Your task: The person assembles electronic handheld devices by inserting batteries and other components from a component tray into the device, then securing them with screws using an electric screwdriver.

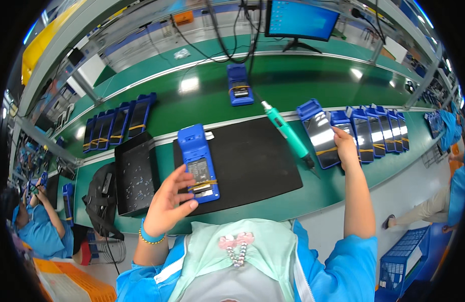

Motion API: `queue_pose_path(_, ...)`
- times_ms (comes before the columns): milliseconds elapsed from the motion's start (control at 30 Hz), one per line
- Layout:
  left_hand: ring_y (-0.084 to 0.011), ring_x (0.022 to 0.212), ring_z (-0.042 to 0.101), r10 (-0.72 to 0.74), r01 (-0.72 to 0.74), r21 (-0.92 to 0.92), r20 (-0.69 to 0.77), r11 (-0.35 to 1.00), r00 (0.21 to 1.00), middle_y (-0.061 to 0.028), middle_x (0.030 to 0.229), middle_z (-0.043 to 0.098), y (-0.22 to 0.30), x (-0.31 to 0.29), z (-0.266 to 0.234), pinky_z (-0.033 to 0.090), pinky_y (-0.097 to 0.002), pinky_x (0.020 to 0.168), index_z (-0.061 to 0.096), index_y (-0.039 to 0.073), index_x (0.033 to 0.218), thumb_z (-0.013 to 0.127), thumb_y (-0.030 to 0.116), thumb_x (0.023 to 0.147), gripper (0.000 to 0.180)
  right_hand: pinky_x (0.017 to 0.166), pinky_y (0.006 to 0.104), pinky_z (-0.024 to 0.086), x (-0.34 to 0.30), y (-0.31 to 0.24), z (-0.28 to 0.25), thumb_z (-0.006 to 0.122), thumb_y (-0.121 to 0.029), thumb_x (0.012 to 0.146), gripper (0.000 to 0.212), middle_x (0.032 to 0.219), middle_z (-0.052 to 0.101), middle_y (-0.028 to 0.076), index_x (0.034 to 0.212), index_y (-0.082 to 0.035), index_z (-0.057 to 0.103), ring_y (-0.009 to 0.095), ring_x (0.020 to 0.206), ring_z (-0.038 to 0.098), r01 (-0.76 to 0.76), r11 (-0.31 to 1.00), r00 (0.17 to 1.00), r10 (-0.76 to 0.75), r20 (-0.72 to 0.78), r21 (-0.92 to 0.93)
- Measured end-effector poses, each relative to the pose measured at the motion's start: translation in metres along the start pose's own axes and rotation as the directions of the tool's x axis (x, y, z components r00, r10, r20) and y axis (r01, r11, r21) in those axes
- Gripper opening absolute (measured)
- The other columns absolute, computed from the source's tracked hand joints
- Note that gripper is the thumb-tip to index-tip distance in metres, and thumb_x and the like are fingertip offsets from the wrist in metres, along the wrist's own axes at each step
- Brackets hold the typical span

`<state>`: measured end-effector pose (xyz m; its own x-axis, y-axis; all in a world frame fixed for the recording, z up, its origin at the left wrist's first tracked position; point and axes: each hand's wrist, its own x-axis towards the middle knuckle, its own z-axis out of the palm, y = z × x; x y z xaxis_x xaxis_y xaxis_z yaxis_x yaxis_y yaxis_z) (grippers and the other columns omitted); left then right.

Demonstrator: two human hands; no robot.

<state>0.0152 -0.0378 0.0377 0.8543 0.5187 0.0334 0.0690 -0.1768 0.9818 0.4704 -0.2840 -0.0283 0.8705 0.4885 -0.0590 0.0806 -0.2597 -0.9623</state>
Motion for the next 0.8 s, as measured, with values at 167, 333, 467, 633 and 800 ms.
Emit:
queue_pose_path(167,-0.0291,0.13,0.049,0.023,0.058,0.426,-0.182,0.903,0.983,-0.0177,0.142,0.045,-0.024,-0.004,-0.008,0.052,-0.0415,0.098,0.032,0.005,0.154,0.083,0.008,0.075,0.095,0.098,0.0344,0.046,-0.007,0.019,0.009,0.047,-0.01,0.101,0.037,0.123,0.067,0.017,0.134,0.001,0.06,0.026,0.115,0.062,0.111,0.93,0.978,-0.166,-0.129,-0.35)
queue_pose_path(333,-0.0334,0.121,0.052,0.15,-0.054,0.664,-0.088,0.745,0.985,-0.0182,0.138,0.046,-0.043,-0.006,-0.002,0.055,-0.0373,0.091,0.048,0.002,0.14,0.087,0.012,0.07,0.081,0.098,0.0442,0.048,-0.05,-0.011,0.034,0.054,-0.01,0.097,0.034,0.125,0.064,0.021,0.128,0.0,0.061,0.04,0.117,0.059,0.147,0.563,0.9,-0.417,-0.126,-0.813)
queue_pose_path(467,-0.0302,0.115,0.056,0.139,-0.023,0.667,-0.122,0.745,0.983,-0.0166,0.128,0.053,-0.055,-0.002,-0.001,0.056,-0.0359,0.085,0.053,0.001,0.132,0.089,0.011,0.068,0.074,0.099,0.0416,0.049,-0.107,-0.058,0.081,0.062,-0.007,0.091,0.035,0.126,0.064,0.018,0.126,-0.002,0.063,0.037,0.117,0.061,0.371,0.612,0.826,-0.561,-0.053,-0.698)
queue_pose_path(633,-0.0237,0.091,0.064,0.053,0.061,0.573,-0.18,0.817,0.982,-0.0112,0.106,0.06,-0.051,0.003,-0.003,0.057,-0.0332,0.076,0.058,0.001,0.116,0.092,0.01,0.064,0.063,0.097,0.0418,0.051,-0.158,-0.081,0.177,0.076,-0.014,0.082,0.043,0.121,0.065,0.018,0.122,-0.002,0.064,0.034,0.114,0.062,0.753,0.629,0.588,-0.512,0.626,-0.193)
queue_pose_path(800,-0.0211,0.082,0.061,0.069,0.005,0.57,-0.109,0.822,0.992,-0.0097,0.1,0.058,-0.048,0.01,-0.01,0.056,-0.032,0.071,0.06,0.002,0.106,0.092,0.012,0.064,0.054,0.091,0.041,0.053,-0.158,-0.078,0.236,0.088,-0.019,0.069,0.052,0.121,0.058,0.013,0.111,-0.002,0.064,0.033,0.11,0.061,0.797,0.557,0.547,-0.499,0.672,-0.235)
